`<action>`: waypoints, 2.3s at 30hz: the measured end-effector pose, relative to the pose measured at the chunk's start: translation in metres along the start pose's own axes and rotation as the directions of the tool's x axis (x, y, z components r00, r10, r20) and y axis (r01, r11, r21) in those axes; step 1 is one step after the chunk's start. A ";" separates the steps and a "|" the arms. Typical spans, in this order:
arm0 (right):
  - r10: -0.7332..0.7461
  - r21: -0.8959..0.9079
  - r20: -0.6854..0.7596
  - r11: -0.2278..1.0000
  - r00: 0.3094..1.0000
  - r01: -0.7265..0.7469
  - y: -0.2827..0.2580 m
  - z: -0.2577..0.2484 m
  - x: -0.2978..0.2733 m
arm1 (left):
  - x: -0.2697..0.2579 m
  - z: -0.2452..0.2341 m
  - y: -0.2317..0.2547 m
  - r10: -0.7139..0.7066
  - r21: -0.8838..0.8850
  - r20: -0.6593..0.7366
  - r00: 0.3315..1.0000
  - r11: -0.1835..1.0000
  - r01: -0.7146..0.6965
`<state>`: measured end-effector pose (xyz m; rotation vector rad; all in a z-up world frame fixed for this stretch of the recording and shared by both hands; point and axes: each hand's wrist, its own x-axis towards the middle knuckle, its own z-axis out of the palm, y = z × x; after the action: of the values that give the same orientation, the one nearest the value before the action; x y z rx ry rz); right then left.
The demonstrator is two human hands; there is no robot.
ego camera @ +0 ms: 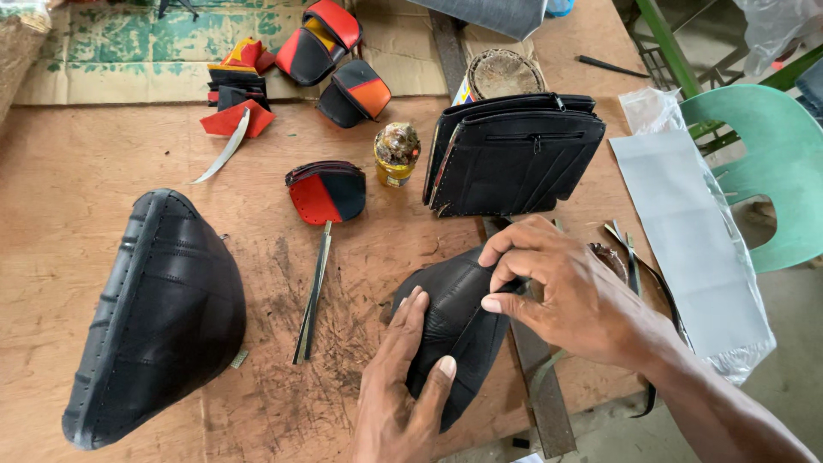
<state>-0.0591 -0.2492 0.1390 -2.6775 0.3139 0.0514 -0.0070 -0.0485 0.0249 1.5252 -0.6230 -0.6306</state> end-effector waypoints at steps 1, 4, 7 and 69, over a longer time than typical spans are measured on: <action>-0.005 -0.002 -0.002 1.000 1.000 0.005 0.000 0.000 0.000 | 0.000 0.000 0.000 -0.015 0.007 -0.002 1.000 1.000 0.015; 0.036 0.012 0.010 0.999 0.999 -0.036 0.001 0.001 0.001 | 0.000 0.001 0.001 -0.048 0.021 -0.005 0.999 0.999 0.049; 0.006 0.021 -0.014 1.000 1.000 -0.006 0.001 0.002 0.002 | 0.001 0.001 0.002 -0.064 0.027 0.001 0.998 0.998 0.064; 0.148 0.132 0.094 0.978 0.985 -0.159 0.010 -0.003 -0.006 | 0.029 -0.015 0.030 -0.089 0.311 0.196 0.977 0.950 0.024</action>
<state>-0.0676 -0.2581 0.1375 -2.5012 0.4795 0.1814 0.0236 -0.0607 0.0552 1.7859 -0.8709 -0.7707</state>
